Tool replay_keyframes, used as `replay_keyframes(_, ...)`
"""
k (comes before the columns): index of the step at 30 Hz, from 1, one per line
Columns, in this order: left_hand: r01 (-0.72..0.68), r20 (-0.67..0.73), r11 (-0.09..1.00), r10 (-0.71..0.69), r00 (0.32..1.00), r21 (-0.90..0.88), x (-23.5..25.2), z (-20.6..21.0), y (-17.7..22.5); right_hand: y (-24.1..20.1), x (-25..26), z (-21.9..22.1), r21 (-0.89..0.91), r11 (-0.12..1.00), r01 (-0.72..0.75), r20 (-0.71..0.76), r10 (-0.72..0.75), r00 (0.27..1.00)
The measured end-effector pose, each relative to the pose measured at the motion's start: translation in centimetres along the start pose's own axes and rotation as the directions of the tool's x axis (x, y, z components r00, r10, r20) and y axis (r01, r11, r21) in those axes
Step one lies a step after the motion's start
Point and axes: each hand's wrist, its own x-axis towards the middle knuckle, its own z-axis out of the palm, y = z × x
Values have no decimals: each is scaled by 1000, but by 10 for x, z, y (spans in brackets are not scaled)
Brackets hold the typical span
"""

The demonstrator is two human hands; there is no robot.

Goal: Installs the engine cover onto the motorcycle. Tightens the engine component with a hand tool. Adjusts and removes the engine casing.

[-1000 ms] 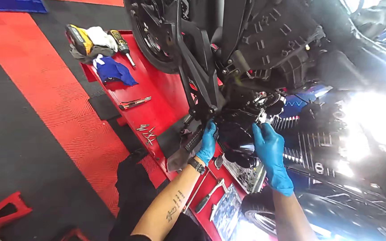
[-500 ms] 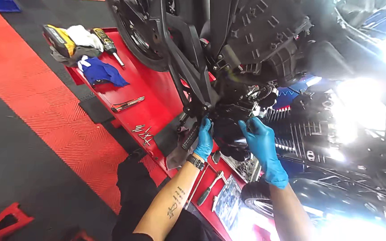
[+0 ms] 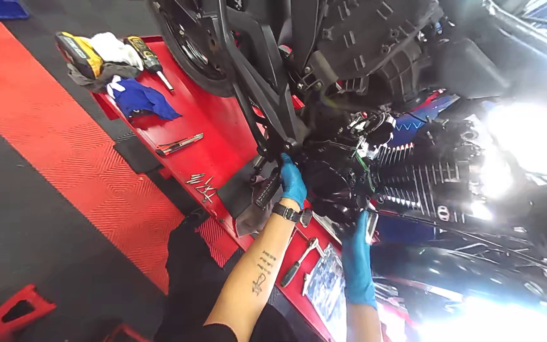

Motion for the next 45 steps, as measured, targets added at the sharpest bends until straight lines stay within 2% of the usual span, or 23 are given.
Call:
replay_keyframes(2,-1,-37,1000,1,999,17,-2,4,1,7,1,3,232,956,-179,214,129,968)
replay_keyframes(5,5,-64,999,-3,998,37,-4,6,2,5,6,11,364,899,-243,319,125,940)
replay_keyframes(9,-31,-37,999,32,999,39,-5,6,2,-1,9,11,337,911,-237,327,122,937)
replay_keyframes(13,-61,-16,998,61,998,31,-7,5,1,-15,13,14,299,916,-268,251,195,948)
replay_keyframes(24,-64,-7,998,64,998,-14,-2,6,-4,-23,9,5,214,951,-222,192,182,964)
replay_keyframes(29,-82,-23,995,83,996,61,-6,6,-2,-13,2,8,288,935,-206,181,158,971)
replay_keyframes(32,-71,-5,997,71,997,33,-6,5,-2,-6,6,2,309,913,-267,221,204,954)
replay_keyframes(35,-58,33,996,56,998,61,-7,0,-2,2,20,2,372,858,-355,257,272,927)
replay_keyframes(39,-72,120,975,47,992,208,-5,-15,5,13,28,11,554,740,-380,388,174,905)
replay_keyframes(41,-177,199,920,112,974,350,-6,-25,10,22,31,14,636,673,-377,383,148,912)
replay_keyframes(42,-271,269,850,159,950,452,-10,-30,15,25,33,16,664,649,-371,380,135,915)
replay_keyframes(43,-383,362,746,202,910,545,-15,-35,23,26,34,18,685,633,-360,379,113,919)
replay_keyframes(45,-574,530,467,236,814,673,-24,-43,44,26,36,21,716,609,-342,377,75,923)
